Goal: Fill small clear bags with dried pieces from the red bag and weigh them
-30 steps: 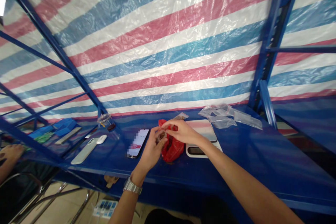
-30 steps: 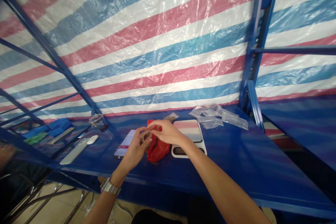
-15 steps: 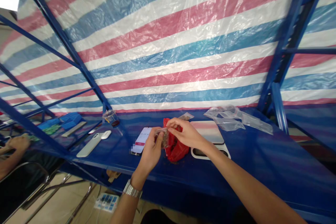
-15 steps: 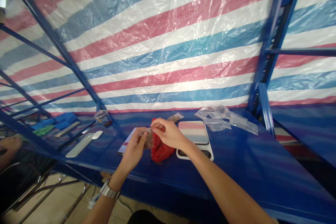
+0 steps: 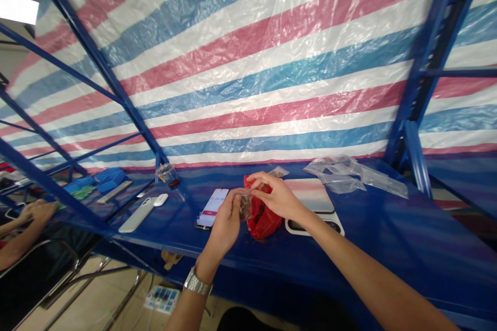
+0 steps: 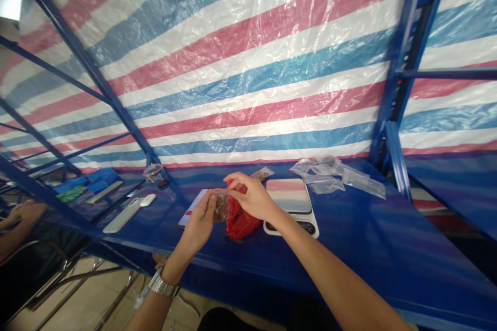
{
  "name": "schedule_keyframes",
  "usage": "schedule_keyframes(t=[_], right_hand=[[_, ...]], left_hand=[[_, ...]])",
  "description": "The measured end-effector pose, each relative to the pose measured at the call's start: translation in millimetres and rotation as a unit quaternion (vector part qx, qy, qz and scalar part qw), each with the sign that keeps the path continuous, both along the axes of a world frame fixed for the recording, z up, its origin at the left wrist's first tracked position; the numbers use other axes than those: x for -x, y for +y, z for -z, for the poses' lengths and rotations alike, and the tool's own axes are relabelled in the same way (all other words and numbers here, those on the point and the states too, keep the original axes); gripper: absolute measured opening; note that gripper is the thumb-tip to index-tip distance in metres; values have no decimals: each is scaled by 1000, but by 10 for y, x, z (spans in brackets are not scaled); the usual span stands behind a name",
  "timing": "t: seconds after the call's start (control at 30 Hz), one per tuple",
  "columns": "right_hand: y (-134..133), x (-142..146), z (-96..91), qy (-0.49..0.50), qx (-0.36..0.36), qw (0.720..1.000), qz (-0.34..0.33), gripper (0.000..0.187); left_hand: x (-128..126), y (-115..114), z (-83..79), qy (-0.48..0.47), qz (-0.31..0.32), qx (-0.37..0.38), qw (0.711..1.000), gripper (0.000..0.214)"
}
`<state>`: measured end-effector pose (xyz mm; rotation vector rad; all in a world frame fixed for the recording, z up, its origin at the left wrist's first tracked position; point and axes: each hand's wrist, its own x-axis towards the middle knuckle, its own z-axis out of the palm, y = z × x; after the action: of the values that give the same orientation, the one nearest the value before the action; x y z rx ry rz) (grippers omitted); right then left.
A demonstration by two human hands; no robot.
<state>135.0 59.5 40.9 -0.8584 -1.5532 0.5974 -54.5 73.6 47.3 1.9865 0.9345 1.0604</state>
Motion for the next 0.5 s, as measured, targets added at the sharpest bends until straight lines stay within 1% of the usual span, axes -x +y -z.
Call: schedule_keyframes(t=[0.17, 0.23, 0.3, 0.4, 0.5], right_hand=[[-14, 32, 39, -21, 3, 1000, 7, 23], [-19, 55, 54, -19, 12, 1000, 9, 20], [-25, 71, 57, -13, 14, 1000, 9, 18], [-28, 71, 46, 2, 17, 1000, 3, 24], [-22, 51, 31, 16, 22, 1000, -4, 30]], left_hand=[[-21, -40, -31, 14, 13, 13, 1000, 37], [-37, -38, -36, 10, -1, 17, 1000, 35], [-58, -19, -34, -6, -28, 17, 999, 32], [-90, 20, -24, -38, -58, 32, 997, 31], [-121, 43, -16, -52, -46, 53, 996, 33]])
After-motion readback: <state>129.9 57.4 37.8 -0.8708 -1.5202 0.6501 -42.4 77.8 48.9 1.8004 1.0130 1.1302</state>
